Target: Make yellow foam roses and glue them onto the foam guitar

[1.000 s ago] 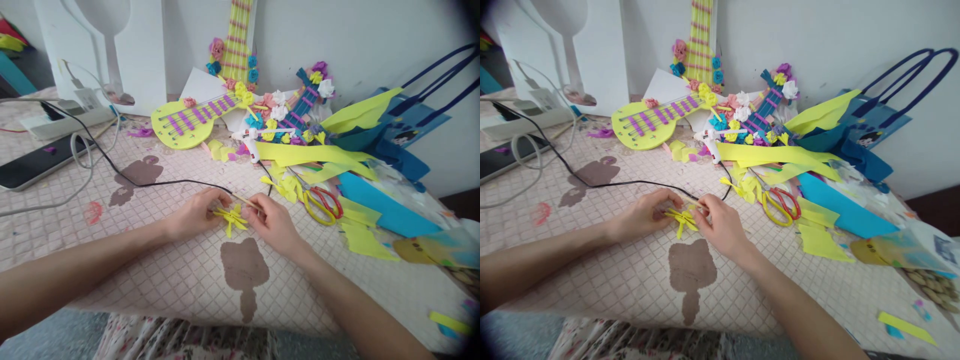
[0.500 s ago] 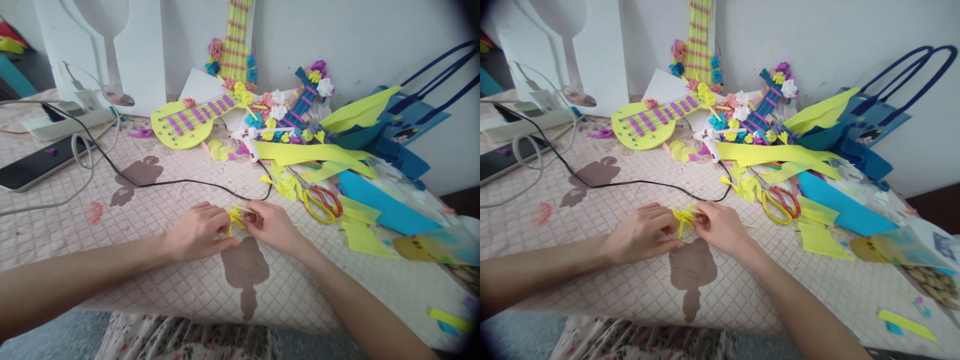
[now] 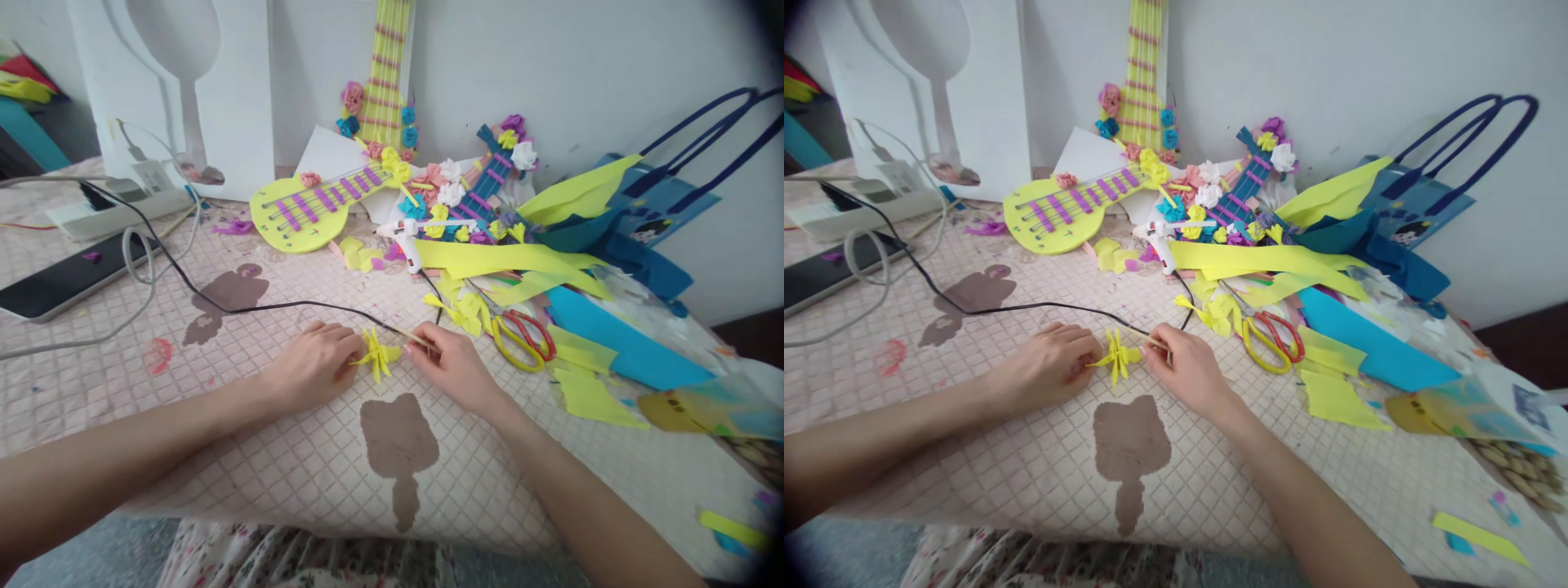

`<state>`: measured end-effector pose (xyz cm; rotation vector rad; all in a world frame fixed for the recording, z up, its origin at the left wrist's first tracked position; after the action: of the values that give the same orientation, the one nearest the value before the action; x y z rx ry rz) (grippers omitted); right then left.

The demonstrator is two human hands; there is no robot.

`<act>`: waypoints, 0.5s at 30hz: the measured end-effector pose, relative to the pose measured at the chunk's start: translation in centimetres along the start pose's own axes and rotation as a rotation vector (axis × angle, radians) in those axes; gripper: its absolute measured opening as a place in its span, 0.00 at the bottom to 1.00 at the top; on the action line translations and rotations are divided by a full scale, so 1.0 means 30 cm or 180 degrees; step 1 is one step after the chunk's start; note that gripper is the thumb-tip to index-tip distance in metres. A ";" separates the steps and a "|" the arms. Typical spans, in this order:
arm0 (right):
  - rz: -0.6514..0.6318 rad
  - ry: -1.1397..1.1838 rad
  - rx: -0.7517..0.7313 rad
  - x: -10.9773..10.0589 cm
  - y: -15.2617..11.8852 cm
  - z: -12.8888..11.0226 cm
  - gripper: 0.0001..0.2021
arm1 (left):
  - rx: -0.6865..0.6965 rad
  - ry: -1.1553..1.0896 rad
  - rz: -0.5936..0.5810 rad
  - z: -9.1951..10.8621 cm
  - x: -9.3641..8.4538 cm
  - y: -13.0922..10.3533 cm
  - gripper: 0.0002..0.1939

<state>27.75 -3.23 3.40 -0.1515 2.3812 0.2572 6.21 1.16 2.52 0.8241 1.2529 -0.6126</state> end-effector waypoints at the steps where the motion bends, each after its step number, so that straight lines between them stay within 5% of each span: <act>1: 0.0088 -0.0008 0.0025 -0.006 0.003 0.006 0.05 | -0.0050 -0.0108 -0.0047 -0.009 0.000 0.001 0.07; 5: 0.0187 -0.0047 0.0099 -0.013 0.012 0.024 0.04 | -0.0150 -0.0487 -0.0125 -0.034 -0.010 0.003 0.13; 11: 0.0037 0.0138 0.0001 -0.001 0.015 0.022 0.03 | -0.0294 -0.0831 0.0096 -0.060 -0.037 0.006 0.04; 15: 0.0100 0.0166 -0.0161 0.002 0.017 0.032 0.04 | -0.0450 -0.0877 0.0275 -0.076 -0.028 0.011 0.08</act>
<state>28.25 -2.53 2.75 -0.1463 2.4315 0.3321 4.97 3.17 3.18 0.6483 0.9923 -0.5410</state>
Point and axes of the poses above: each hand's wrist, its own y-axis towards the middle knuckle, its own x-axis out of the palm, z = x × y, the point moved 1 cm from there along y, towards the middle knuckle, and after that the axes turned 13 degrees about y, right-handed, at the moved point
